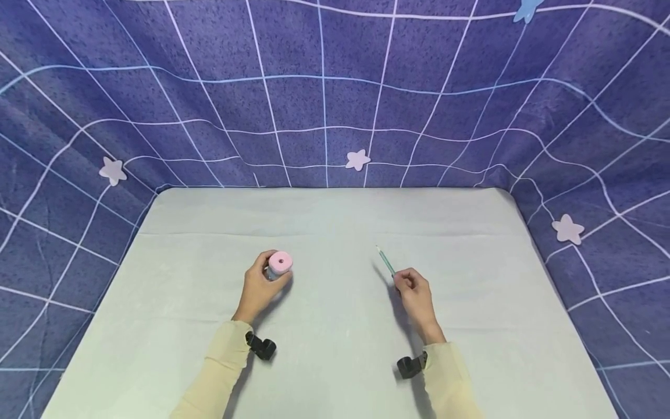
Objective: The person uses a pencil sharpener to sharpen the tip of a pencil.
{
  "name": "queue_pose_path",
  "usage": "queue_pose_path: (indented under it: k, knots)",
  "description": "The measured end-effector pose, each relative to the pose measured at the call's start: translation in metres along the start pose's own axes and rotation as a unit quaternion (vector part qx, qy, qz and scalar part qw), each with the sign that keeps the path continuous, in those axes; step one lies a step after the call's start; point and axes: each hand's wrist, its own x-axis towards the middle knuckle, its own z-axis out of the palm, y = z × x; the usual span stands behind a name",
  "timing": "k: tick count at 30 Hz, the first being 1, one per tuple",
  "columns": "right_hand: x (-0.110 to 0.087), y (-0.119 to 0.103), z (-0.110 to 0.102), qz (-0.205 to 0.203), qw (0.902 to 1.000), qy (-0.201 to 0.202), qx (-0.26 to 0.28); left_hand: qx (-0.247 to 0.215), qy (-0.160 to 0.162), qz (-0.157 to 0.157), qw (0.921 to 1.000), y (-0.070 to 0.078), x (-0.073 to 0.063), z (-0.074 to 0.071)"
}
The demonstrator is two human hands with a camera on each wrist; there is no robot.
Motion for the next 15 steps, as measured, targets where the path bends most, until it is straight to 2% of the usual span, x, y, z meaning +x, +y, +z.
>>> queue_pose_path:
  k: [5,9,12,15]
  knots:
    - [0.0,-0.005,-0.001,-0.079,0.9957,-0.017,-0.045,0.016,-0.019,0.029,0.9993,0.001,0.001,-0.008]
    - [-0.002,-0.012,0.0,-0.13,0.9854,-0.04,-0.103,0.058,-0.054,0.068,0.9945,0.006,0.004,-0.013]
    - [-0.003,-0.018,0.002,-0.18,0.9692,-0.051,-0.16,0.096,-0.073,0.096,0.988,0.014,0.006,-0.016]
    - [-0.006,-0.023,0.005,-0.238,0.9469,-0.053,-0.209,0.14,-0.087,0.117,0.9793,0.023,0.007,-0.019]
